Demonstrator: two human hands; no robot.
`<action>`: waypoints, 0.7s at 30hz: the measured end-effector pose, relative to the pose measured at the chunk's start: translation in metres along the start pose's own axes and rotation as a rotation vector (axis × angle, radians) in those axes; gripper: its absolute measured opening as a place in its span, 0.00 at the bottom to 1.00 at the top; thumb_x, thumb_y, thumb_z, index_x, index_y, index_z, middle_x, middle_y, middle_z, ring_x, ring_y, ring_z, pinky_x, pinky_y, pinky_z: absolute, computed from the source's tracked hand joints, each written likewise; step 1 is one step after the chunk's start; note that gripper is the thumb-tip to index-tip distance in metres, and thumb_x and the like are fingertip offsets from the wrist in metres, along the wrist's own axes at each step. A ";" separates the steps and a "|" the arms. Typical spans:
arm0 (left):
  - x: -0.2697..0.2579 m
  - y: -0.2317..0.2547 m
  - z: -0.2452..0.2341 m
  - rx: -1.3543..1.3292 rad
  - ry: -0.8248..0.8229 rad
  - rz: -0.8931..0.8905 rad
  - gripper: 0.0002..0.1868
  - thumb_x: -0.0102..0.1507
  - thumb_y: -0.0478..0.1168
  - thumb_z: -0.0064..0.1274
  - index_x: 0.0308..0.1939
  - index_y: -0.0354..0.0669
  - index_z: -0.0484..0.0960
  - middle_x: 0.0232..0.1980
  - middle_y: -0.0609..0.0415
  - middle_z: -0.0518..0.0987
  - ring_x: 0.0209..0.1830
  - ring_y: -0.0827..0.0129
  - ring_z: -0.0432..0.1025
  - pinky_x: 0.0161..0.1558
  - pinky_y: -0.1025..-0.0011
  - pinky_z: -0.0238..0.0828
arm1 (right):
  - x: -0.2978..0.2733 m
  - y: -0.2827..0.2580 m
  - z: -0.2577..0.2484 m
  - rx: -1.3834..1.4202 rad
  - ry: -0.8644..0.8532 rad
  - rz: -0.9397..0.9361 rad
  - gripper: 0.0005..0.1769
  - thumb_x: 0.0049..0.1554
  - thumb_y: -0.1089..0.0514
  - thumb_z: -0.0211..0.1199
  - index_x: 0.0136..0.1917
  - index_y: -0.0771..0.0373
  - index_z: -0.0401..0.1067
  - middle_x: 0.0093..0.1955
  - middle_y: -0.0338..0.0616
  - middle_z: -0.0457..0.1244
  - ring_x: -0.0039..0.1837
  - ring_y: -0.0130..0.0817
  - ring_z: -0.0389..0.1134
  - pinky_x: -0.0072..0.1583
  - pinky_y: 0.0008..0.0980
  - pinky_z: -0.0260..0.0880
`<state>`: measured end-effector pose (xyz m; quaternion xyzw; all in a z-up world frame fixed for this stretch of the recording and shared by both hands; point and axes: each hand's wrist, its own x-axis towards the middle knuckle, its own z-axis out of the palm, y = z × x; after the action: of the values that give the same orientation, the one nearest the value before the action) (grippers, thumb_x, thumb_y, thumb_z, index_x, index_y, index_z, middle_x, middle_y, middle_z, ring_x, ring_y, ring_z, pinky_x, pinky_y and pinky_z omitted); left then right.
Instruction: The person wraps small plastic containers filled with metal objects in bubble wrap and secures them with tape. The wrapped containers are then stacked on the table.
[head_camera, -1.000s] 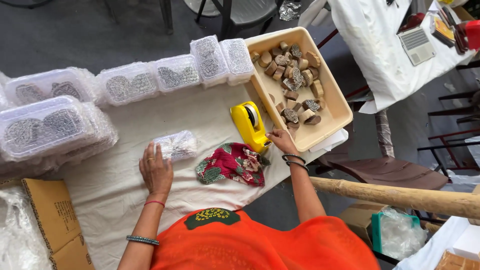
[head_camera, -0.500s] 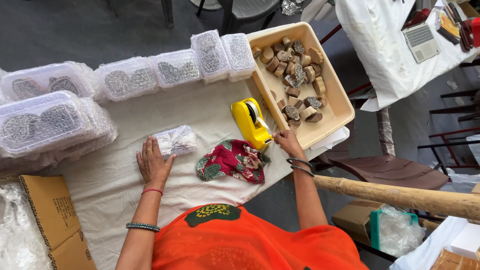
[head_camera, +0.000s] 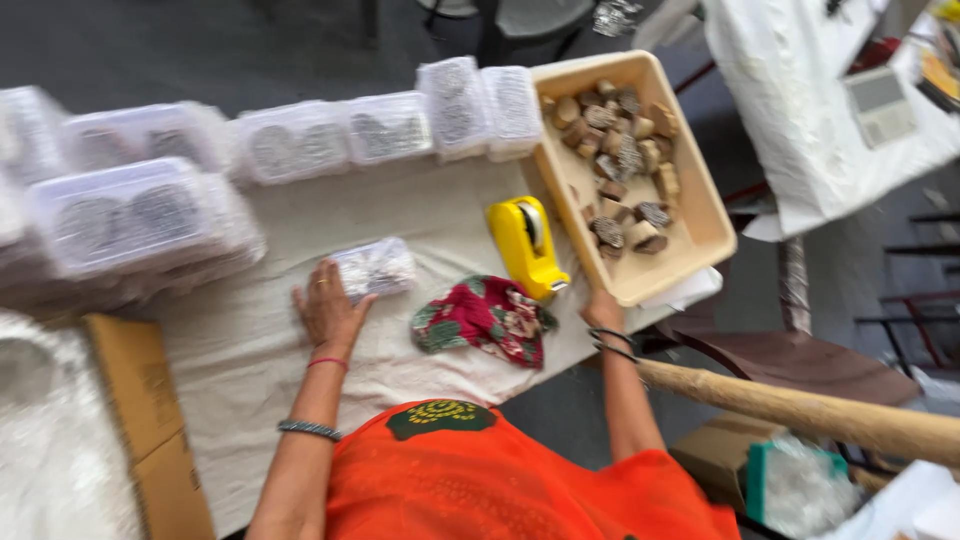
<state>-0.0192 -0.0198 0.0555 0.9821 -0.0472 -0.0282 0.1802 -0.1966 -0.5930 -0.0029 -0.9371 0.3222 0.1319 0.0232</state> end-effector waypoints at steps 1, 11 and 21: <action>-0.002 0.000 -0.002 0.010 0.011 -0.025 0.55 0.52 0.68 0.64 0.74 0.44 0.64 0.77 0.54 0.62 0.78 0.64 0.55 0.76 0.43 0.41 | -0.012 -0.008 -0.017 0.003 -0.004 -0.029 0.14 0.50 0.53 0.72 0.45 0.65 0.80 0.44 0.58 0.71 0.49 0.52 0.73 0.49 0.47 0.73; 0.003 0.017 -0.021 -0.081 -0.069 -0.088 0.52 0.51 0.63 0.67 0.73 0.47 0.64 0.76 0.58 0.62 0.76 0.64 0.56 0.77 0.43 0.40 | -0.062 -0.316 -0.176 0.614 -0.266 -0.790 0.15 0.60 0.50 0.66 0.47 0.66 0.77 0.43 0.48 0.70 0.46 0.35 0.70 0.51 0.38 0.71; 0.003 0.021 -0.031 -0.064 -0.068 -0.087 0.52 0.50 0.60 0.70 0.72 0.47 0.64 0.74 0.58 0.63 0.73 0.65 0.58 0.75 0.40 0.44 | -0.055 -0.492 -0.133 0.145 -0.393 -1.081 0.11 0.57 0.49 0.65 0.48 0.56 0.79 0.46 0.49 0.71 0.50 0.51 0.71 0.51 0.47 0.70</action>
<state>-0.0154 -0.0286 0.0914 0.9754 -0.0096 -0.0708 0.2084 0.0934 -0.1878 0.1191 -0.9225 -0.2043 0.2503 0.2110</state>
